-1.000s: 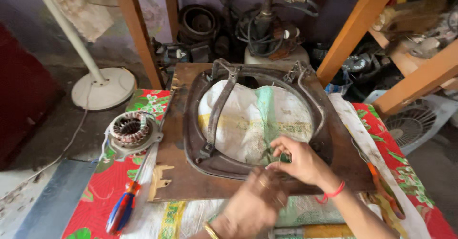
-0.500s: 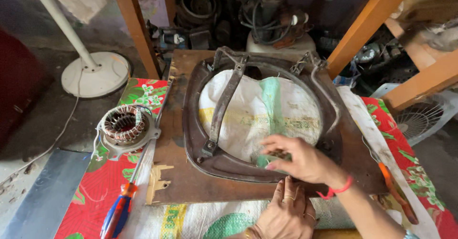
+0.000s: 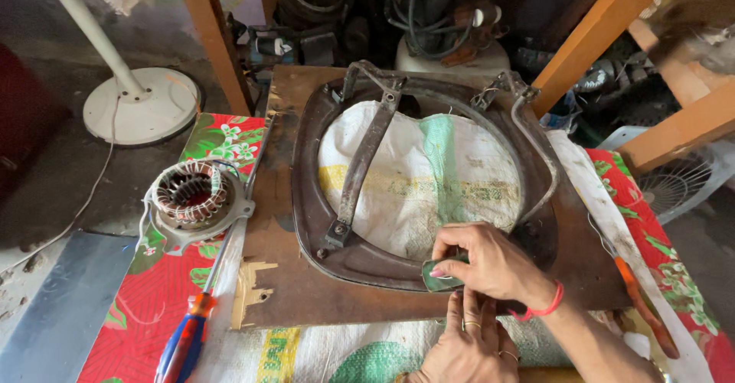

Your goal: The person scrubs a metal fan frame with a green scouring pad, then uses a hammer to tap the frame. The person handles the frame and pad by hand throughout the process.

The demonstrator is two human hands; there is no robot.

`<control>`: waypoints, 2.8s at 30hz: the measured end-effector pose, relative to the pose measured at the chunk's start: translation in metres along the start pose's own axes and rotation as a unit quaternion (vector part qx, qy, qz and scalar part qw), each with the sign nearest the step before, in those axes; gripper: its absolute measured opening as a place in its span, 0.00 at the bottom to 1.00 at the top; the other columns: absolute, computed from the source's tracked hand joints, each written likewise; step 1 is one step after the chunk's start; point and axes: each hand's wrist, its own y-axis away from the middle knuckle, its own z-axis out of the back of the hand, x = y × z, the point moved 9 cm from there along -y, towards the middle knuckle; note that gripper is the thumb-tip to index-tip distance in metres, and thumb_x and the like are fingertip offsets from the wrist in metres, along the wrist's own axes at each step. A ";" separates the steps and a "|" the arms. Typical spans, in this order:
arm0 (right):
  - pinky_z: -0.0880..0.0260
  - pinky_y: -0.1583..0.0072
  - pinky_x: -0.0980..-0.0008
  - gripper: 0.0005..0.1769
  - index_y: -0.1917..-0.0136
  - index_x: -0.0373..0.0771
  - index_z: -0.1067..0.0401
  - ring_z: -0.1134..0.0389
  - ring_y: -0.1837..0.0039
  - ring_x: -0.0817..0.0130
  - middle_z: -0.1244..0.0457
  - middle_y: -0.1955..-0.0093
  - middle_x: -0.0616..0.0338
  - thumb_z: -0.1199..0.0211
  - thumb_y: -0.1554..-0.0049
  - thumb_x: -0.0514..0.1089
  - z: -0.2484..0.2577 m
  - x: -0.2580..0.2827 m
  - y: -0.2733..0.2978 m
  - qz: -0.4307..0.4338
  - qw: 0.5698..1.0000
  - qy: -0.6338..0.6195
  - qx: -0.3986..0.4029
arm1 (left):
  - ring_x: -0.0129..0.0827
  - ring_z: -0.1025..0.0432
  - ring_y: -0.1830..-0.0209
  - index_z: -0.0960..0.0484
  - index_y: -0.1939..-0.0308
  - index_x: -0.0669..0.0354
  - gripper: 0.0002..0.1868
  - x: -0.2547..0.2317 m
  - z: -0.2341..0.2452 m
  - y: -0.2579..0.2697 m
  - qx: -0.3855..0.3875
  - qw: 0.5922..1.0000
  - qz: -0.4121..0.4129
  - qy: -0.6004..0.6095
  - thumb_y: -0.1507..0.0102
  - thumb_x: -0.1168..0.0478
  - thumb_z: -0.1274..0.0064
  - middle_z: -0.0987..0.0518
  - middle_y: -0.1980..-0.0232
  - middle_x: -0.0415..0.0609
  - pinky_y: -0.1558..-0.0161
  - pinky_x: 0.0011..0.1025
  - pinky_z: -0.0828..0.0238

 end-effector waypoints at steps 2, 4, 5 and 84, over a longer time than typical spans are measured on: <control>0.30 0.57 0.64 0.12 0.64 0.35 0.29 0.28 0.63 0.63 0.32 0.66 0.57 0.28 0.53 0.42 -0.008 0.005 -0.001 -0.015 1.000 -0.011 -0.019 | 0.83 0.29 0.40 0.20 0.56 0.75 0.18 -0.002 0.002 -0.003 0.006 1.000 -0.009 -0.002 0.38 0.59 0.51 0.23 0.47 0.84 0.45 0.78 0.34; 0.33 0.59 0.61 0.12 0.66 0.35 0.31 0.31 0.64 0.63 0.34 0.67 0.58 0.28 0.52 0.41 -0.019 0.018 -0.008 0.006 0.999 0.005 -0.046 | 0.84 0.28 0.44 0.18 0.54 0.76 0.19 -0.006 0.004 -0.002 0.016 0.999 -0.032 -0.020 0.37 0.60 0.51 0.24 0.52 0.83 0.46 0.82 0.35; 0.35 0.59 0.59 0.12 0.67 0.35 0.32 0.32 0.64 0.63 0.35 0.67 0.58 0.29 0.51 0.40 -0.025 0.028 -0.012 0.034 0.997 0.029 -0.064 | 0.83 0.28 0.45 0.18 0.53 0.78 0.20 -0.004 0.007 -0.001 0.013 1.000 -0.025 -0.004 0.37 0.59 0.52 0.24 0.52 0.84 0.47 0.81 0.35; 0.36 0.60 0.60 0.17 0.69 0.36 0.27 0.35 0.66 0.65 0.36 0.67 0.57 0.22 0.55 0.48 -0.006 0.010 0.012 -0.026 0.993 0.089 -0.071 | 0.81 0.26 0.49 0.19 0.55 0.79 0.22 -0.007 0.024 0.001 -0.003 0.999 -0.031 0.002 0.38 0.57 0.53 0.25 0.48 0.88 0.54 0.73 0.29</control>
